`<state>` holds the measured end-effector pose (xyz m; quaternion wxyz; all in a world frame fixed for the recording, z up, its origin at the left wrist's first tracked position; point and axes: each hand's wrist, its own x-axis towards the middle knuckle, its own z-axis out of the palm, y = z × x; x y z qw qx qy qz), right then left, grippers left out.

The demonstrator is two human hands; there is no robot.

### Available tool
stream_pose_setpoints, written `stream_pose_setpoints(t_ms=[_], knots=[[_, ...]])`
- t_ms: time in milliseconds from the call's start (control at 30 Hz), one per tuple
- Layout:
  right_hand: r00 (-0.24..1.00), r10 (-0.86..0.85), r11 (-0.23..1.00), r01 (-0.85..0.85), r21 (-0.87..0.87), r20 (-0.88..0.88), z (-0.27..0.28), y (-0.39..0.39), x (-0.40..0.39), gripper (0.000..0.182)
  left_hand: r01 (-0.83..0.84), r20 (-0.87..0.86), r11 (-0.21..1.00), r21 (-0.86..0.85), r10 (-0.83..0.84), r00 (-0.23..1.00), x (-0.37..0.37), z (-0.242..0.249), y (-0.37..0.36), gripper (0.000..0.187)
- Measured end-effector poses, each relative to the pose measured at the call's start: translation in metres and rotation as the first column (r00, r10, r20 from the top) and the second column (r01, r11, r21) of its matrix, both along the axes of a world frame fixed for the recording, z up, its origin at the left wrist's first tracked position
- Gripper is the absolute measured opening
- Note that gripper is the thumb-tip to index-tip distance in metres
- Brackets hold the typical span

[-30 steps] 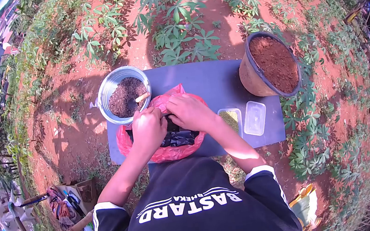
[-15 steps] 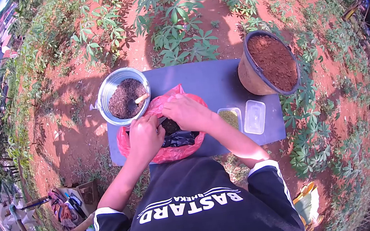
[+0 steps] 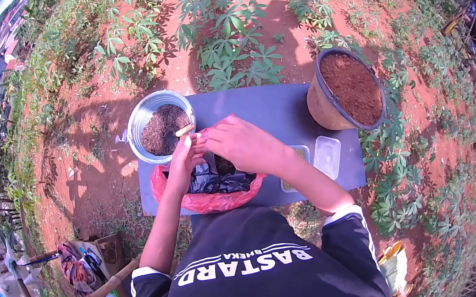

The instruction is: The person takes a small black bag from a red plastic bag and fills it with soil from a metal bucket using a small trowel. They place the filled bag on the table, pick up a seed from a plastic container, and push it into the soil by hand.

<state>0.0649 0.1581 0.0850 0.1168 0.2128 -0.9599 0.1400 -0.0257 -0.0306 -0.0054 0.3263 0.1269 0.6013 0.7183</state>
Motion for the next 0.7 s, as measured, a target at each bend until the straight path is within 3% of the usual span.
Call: stream_pose_setpoints(t_ms=[33,100,200,233,333,500,567,700], knots=[[0.999,0.018,1.000,-0.019,-0.016,-0.036,0.000,0.002,-0.001,0.020,-0.004,0.265,0.993,0.120,-0.028,0.964,0.003,0.001,0.009,0.037],[0.997,0.037,0.999,-0.039,-0.033,-0.070,0.000,0.001,-0.001,0.020,-0.021,0.209,0.984,0.178,-0.017,0.978,0.013,0.001,0.022,0.044],[0.999,0.031,0.998,-0.030,-0.058,0.014,0.002,0.003,-0.003,0.020,0.006,0.540,0.955,0.297,-0.173,0.824,0.019,-0.005,0.029,0.042],[1.000,0.013,0.996,-0.012,-0.084,0.021,0.001,0.005,-0.002,0.019,0.004,0.540,0.954,0.300,-0.173,0.823,0.021,-0.004,0.031,0.042],[0.999,-0.042,0.980,0.046,-0.193,0.023,0.005,0.008,0.006,0.020,-0.098,0.723,0.923,0.372,-0.222,0.654,0.028,-0.004,0.033,0.040],[0.986,-0.160,0.881,0.166,-0.443,0.053,-0.008,0.013,0.027,0.038,-0.161,0.744,0.901,0.402,-0.219,0.632,0.036,-0.007,0.028,0.041],[0.957,-0.168,0.689,0.285,-0.666,0.235,-0.027,0.011,0.035,0.050,-0.206,0.750,0.857,0.472,-0.268,0.605,0.036,-0.009,0.028,0.045],[0.926,-0.134,0.621,0.357,-0.698,0.354,-0.047,-0.004,0.043,0.055,-0.183,0.716,0.788,0.588,-0.402,0.570,0.038,-0.016,0.030,0.048]])
